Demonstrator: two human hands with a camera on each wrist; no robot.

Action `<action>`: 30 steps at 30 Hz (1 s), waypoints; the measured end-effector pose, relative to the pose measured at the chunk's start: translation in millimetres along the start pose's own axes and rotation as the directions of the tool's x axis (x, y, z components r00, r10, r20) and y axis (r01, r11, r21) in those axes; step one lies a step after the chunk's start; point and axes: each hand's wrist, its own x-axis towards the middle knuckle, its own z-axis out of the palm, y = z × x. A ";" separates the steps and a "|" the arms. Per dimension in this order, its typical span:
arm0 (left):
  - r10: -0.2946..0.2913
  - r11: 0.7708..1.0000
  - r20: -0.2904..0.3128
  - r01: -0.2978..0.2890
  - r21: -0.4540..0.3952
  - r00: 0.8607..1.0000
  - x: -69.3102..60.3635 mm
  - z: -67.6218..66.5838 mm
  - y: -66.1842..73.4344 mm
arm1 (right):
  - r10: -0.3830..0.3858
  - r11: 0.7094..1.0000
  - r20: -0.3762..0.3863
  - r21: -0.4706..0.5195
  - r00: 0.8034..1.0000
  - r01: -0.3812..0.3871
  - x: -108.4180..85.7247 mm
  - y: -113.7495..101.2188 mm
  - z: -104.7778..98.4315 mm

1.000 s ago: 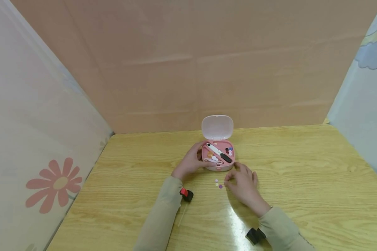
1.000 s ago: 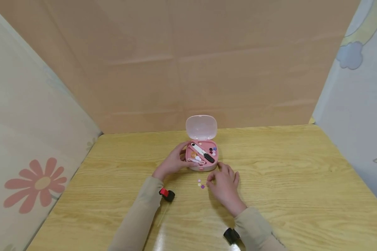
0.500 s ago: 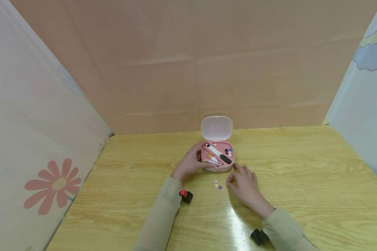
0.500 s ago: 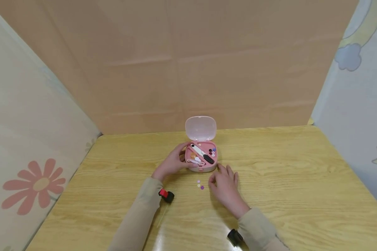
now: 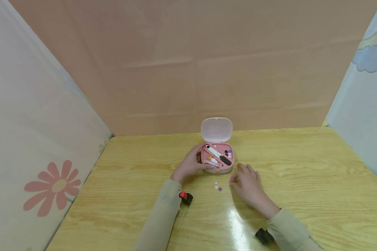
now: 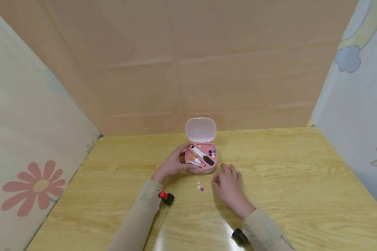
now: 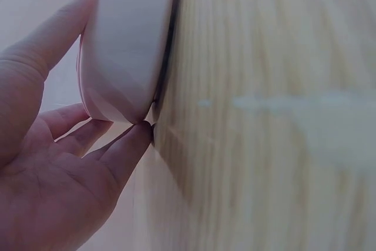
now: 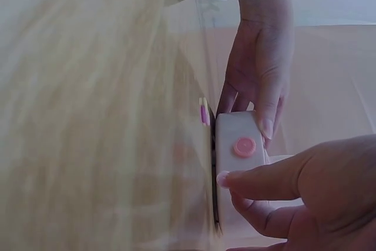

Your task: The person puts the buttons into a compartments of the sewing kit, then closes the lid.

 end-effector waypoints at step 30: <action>-0.022 1.000 -0.006 0.022 0.015 1.000 0.2 0.5 -0.5 | -0.024 1.000 -0.070 -0.007 0.997 0.023 19.9 -0.2 -35.0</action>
